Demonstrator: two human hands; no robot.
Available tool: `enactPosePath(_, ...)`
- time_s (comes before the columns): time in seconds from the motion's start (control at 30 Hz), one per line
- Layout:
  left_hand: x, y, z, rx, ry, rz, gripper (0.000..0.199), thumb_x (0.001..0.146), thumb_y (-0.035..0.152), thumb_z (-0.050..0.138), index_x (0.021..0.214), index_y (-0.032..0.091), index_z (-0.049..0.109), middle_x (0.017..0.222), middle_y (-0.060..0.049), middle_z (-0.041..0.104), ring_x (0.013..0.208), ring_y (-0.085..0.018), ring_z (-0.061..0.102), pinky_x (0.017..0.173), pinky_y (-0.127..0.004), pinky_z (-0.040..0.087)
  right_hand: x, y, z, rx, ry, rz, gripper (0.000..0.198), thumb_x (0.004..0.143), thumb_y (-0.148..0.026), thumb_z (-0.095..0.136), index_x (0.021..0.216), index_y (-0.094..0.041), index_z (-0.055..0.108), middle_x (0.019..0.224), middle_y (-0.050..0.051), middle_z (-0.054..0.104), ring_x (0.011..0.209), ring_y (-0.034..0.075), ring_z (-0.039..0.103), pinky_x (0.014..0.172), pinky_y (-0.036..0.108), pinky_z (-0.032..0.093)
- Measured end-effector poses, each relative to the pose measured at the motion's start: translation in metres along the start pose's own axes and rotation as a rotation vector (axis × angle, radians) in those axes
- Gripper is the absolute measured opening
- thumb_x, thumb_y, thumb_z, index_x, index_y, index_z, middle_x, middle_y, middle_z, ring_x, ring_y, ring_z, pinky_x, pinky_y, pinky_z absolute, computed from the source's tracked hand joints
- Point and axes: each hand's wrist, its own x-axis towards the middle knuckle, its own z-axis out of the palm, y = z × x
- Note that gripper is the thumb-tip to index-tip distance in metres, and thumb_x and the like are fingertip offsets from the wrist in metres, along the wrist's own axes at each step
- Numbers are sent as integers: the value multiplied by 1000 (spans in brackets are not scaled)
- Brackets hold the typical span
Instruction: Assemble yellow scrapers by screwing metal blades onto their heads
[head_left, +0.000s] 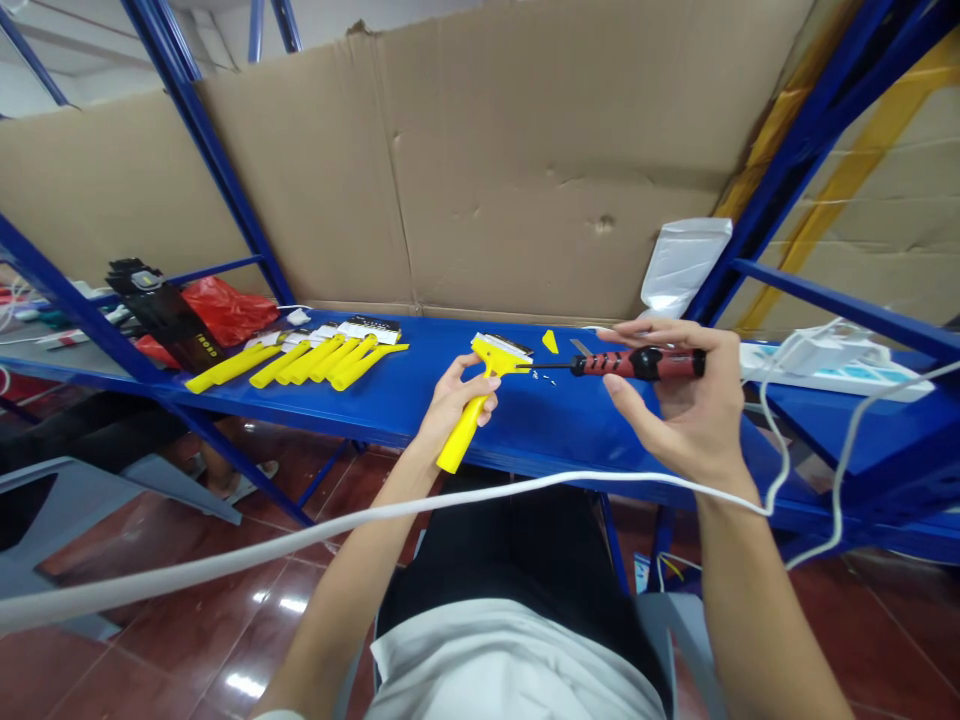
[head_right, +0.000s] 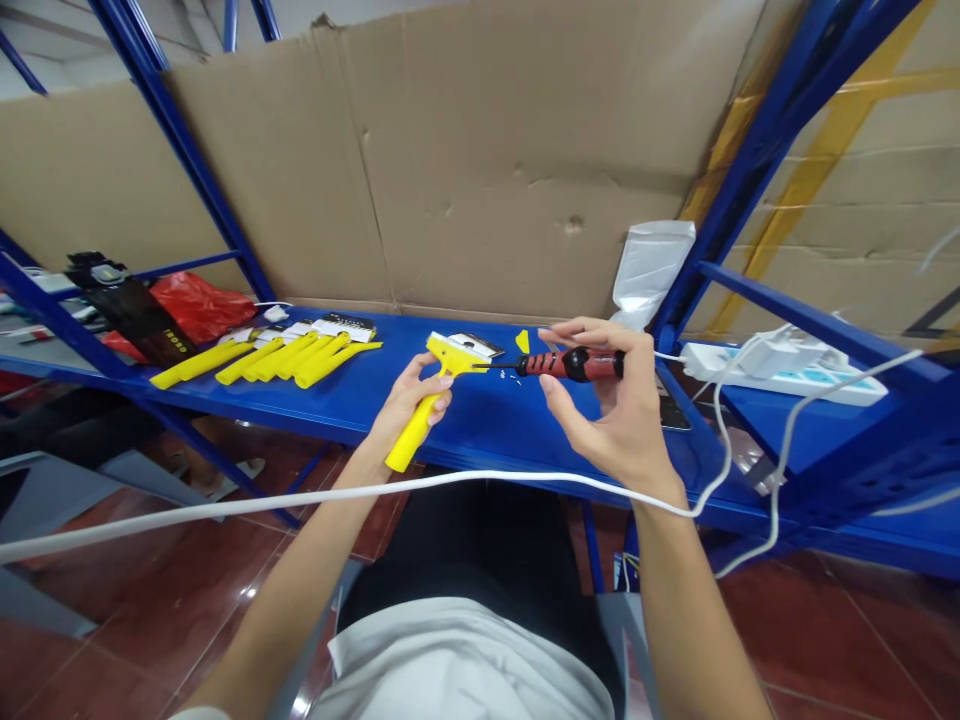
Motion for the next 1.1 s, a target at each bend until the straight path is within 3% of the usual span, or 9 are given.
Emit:
enactPosePath(0.1,0,0,0,-6,12,8,73,68,29,104,121,24,55,91,3,71,53,-7,60,43,-17,39,2,-8,-1,-32,-13,-44,42,94,-28,93,127,-32,68,129,6,79,119,34,82,101,56,70)
enactPosePath(0.23,0,-1,0,1,1,9,73,68,30,104,123,24,55,88,4,71,53,-8,61,42,-18,39,1,-12,-1,-248,82,-63,34,87,-35,101,107,-32,74,96,2,79,88,30,80,85,51,70)
enactPosePath(0.3,0,-1,0,8,-2,8,73,69,31,104,123,24,55,87,4,70,54,-8,62,42,-18,39,1,-11,-2,-238,78,-24,37,87,-37,101,110,-32,72,100,2,78,89,29,80,86,51,71)
enactPosePath(0.43,0,0,0,9,11,19,72,68,30,104,120,24,55,89,4,71,54,-8,62,43,-18,39,1,-9,-5,-6,-61,26,51,91,-32,96,132,-32,65,135,6,76,119,34,82,105,58,70)
enactPosePath(0.63,1,-1,-1,30,18,3,73,69,32,104,123,24,56,83,5,68,53,-9,62,43,-18,38,2,-12,-5,-283,70,-6,44,83,-43,104,111,-31,73,100,2,80,85,28,80,79,46,70)
enactPosePath(0.83,0,-1,0,27,3,13,73,70,32,104,124,24,55,87,5,72,54,-8,63,42,-18,39,1,-15,-5,-105,-54,22,44,93,-33,95,128,-33,68,129,6,80,120,36,82,104,58,67)
enactPosePath(1.0,-1,0,1,42,-15,-2,75,69,33,105,123,23,55,87,4,72,53,-8,63,42,-18,40,-1,-10,-3,-239,93,-65,49,83,-36,104,120,-33,73,108,2,81,94,32,83,87,52,69)
enactPosePath(1.1,-1,0,0,29,-12,12,74,69,33,105,122,24,54,91,4,72,54,-8,64,42,-18,41,0,-8,-2,-221,43,-66,50,84,-33,102,123,-33,70,112,4,78,98,33,82,92,54,69)
